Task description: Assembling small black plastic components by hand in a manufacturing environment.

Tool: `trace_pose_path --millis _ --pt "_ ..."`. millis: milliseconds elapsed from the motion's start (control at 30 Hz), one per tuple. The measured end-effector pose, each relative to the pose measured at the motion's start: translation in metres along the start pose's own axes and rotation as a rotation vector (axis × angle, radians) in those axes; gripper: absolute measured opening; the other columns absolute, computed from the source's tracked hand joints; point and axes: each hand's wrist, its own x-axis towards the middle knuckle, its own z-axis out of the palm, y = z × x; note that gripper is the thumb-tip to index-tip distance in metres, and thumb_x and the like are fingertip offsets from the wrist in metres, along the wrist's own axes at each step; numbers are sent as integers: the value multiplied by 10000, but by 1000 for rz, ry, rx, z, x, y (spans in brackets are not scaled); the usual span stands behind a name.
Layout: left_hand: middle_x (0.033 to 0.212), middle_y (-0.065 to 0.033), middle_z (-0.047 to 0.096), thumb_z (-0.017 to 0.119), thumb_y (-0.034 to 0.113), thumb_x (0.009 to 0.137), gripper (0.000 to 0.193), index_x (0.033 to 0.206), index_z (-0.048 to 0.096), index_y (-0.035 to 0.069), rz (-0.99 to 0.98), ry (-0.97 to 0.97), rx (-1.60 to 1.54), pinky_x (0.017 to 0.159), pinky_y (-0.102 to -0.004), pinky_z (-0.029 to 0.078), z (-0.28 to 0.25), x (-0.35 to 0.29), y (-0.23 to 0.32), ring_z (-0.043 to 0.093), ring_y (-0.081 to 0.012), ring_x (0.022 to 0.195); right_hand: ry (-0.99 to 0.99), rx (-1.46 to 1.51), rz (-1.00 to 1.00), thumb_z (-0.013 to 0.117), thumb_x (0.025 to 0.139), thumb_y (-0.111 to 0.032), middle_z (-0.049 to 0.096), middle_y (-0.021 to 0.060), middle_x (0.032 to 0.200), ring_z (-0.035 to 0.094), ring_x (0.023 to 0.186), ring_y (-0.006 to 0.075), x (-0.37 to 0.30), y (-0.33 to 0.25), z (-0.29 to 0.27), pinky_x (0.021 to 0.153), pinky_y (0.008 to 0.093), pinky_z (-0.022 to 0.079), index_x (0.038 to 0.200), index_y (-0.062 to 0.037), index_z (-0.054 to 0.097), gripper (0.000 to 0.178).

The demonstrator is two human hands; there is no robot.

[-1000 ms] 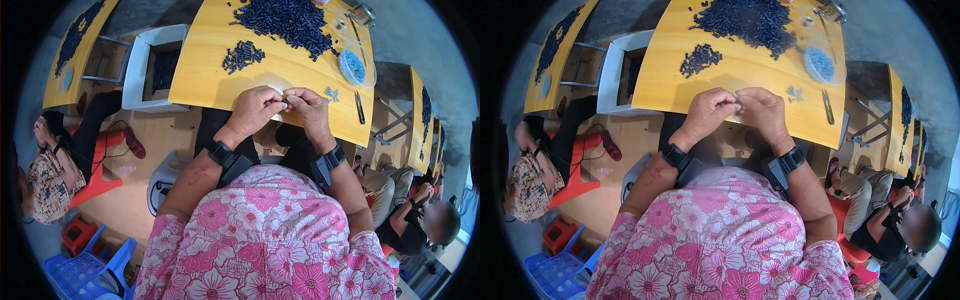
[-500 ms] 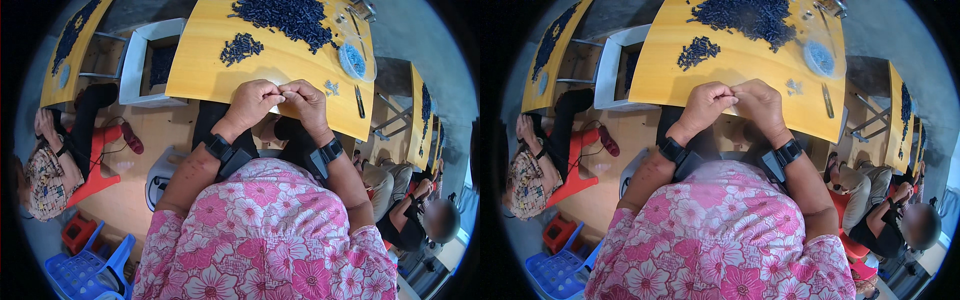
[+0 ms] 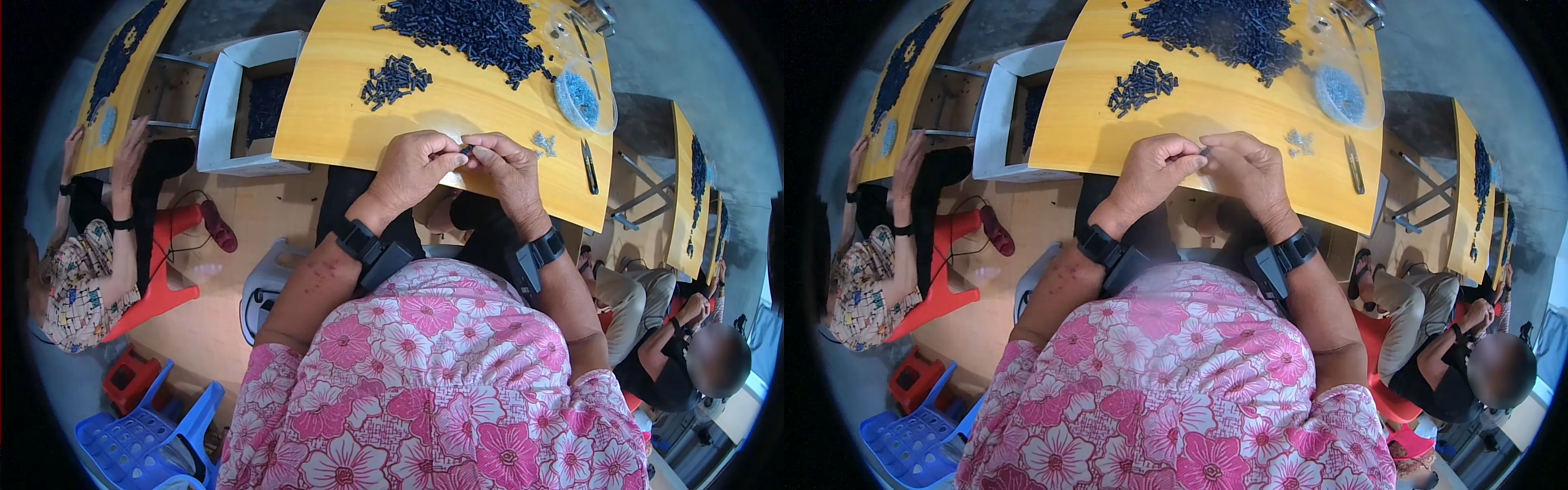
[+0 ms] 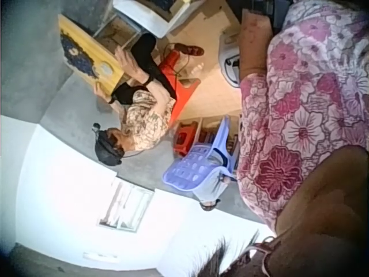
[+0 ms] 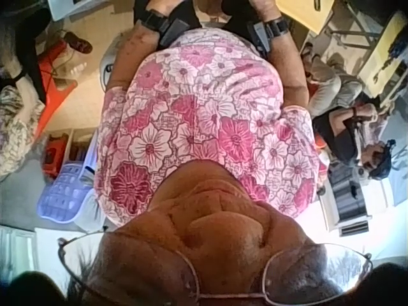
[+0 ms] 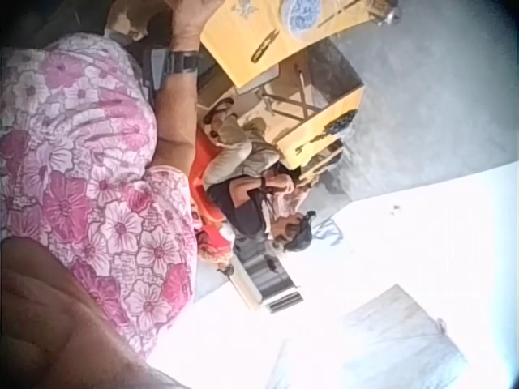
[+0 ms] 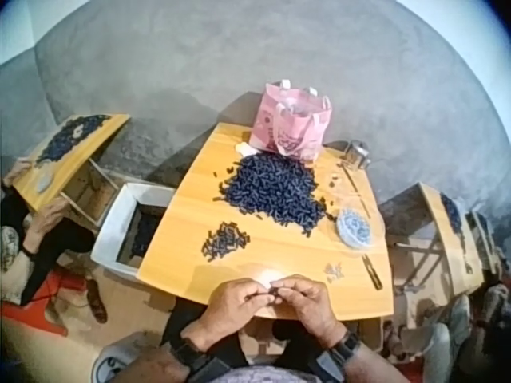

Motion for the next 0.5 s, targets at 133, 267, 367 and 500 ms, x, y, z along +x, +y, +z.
trace_pose_path --millis 133,267,367,500 --pt "777 -97 684 681 149 839 135 851 704 16 18 0 18 640 -301 517 -1 1 0 661 -193 690 1 -23 5 594 914 -38 681 38 882 629 837 100 2 -3 0 802 246 502 1066 -11 699 187" --pt "782 -93 689 689 140 838 130 868 708 15 -8 -25 -4 643 -294 518 -2 0 0 663 -180 696 5 -10 14 596 913 -44 681 39 862 625 813 99 2 -2 1 782 248 507 1039 -5 700 167" --pt "787 -86 696 698 131 832 129 885 712 14 -8 -34 -29 652 -284 522 -2 -1 1 666 -165 704 13 -13 15 598 912 -45 681 40 860 623 804 98 1 -2 1 772 246 508 1025 -1 698 157" --pt "795 -74 706 707 128 827 131 901 718 20 -8 -53 -51 664 -276 527 -3 -1 -1 671 -151 716 10 -33 11 603 910 -41 682 38 863 625 806 96 2 0 -1 768 239 510 1022 3 695 152"
